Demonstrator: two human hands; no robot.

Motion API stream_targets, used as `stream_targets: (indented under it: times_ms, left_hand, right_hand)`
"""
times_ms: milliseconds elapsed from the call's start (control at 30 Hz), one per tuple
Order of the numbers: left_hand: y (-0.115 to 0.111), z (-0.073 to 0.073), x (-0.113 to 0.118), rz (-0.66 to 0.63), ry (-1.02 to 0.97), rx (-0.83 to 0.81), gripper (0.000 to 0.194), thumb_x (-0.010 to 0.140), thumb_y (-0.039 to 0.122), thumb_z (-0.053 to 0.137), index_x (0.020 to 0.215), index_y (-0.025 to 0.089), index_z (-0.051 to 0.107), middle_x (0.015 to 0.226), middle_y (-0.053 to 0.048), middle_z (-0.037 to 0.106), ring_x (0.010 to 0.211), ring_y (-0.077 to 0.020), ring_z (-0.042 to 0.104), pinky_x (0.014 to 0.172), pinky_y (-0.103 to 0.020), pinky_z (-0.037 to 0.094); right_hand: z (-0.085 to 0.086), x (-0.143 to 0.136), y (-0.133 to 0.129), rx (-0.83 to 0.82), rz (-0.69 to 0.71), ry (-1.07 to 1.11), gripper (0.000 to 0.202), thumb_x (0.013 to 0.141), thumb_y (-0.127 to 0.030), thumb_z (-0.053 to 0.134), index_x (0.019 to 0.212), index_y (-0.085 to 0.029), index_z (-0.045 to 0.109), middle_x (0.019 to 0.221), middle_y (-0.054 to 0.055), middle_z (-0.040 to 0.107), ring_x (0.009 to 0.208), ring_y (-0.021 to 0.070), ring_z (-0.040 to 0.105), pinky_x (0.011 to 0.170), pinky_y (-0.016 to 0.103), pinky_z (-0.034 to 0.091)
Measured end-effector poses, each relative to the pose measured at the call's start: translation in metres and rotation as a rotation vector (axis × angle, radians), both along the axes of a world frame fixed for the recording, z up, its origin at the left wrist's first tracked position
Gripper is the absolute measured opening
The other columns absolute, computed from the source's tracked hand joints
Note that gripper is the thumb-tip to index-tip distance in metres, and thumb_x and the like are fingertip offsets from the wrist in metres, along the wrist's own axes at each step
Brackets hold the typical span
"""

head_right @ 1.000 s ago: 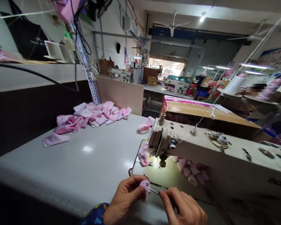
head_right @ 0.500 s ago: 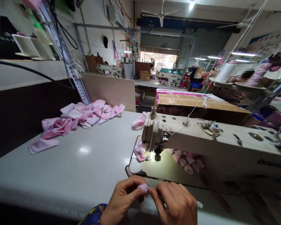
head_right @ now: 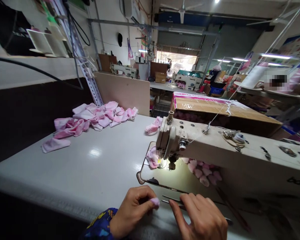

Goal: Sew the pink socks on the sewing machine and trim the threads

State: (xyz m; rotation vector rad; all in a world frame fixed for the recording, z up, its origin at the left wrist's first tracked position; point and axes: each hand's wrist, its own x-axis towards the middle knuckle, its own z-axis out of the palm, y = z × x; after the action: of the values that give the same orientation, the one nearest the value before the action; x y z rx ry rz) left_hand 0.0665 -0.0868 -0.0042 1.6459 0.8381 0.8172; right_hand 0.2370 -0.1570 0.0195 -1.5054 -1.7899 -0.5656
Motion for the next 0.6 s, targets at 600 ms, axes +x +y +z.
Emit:
stream_targets:
  times_ms: [600]
  left_hand:
    - [0.003, 0.001, -0.004, -0.014, 0.043, 0.058, 0.021, 0.076, 0.029, 0.064, 0.061, 0.016, 0.068, 0.058, -0.001, 0.061, 0.057, -0.0118, 0.053, 0.056, -0.021, 0.041]
  right_hand:
    - [0.006, -0.007, 0.004, 0.006, 0.12, -0.114, 0.04, 0.096, -0.032, 0.049, 0.058, -0.02, 0.055, 0.048, -0.003, 0.047, 0.046, 0.0135, 0.039, 0.053, 0.03, 0.023]
